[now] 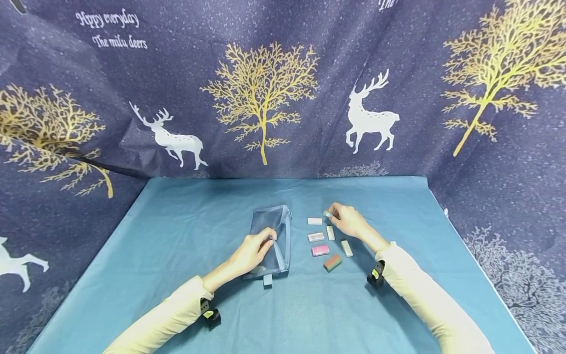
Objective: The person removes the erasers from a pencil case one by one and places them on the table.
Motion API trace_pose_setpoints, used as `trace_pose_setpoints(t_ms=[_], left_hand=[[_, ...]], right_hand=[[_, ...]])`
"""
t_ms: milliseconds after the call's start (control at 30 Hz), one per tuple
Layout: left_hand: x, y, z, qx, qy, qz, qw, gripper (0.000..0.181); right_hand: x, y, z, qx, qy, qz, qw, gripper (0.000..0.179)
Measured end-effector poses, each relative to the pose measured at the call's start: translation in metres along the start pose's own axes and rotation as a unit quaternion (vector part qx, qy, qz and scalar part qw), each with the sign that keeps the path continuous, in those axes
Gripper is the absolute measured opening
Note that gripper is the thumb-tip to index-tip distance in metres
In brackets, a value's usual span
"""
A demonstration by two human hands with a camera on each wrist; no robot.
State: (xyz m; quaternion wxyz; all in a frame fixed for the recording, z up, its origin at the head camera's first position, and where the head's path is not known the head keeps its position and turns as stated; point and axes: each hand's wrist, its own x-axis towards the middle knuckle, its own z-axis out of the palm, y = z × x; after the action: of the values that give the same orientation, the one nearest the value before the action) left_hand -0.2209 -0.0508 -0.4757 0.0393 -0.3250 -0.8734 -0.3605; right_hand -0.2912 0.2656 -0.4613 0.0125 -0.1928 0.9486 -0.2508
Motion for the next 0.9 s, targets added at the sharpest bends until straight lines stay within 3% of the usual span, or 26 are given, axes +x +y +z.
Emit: trace_pose_setpoints(t_ms=[533,900], left_hand=[[0.000,-0.003,0.000,0.003,0.001,0.007,1.0000,0.017],[0.002,0.000,-0.006,-0.005,0.003,0.017,0.9998,0.018]], right_hand=[[-0.005,0.000,-0.003,-0.026,-0.030,0.008,0.9992,0.016],[-0.010,0.001,-0.007,-0.056,-0.035,0.049,0.9966,0.017]])
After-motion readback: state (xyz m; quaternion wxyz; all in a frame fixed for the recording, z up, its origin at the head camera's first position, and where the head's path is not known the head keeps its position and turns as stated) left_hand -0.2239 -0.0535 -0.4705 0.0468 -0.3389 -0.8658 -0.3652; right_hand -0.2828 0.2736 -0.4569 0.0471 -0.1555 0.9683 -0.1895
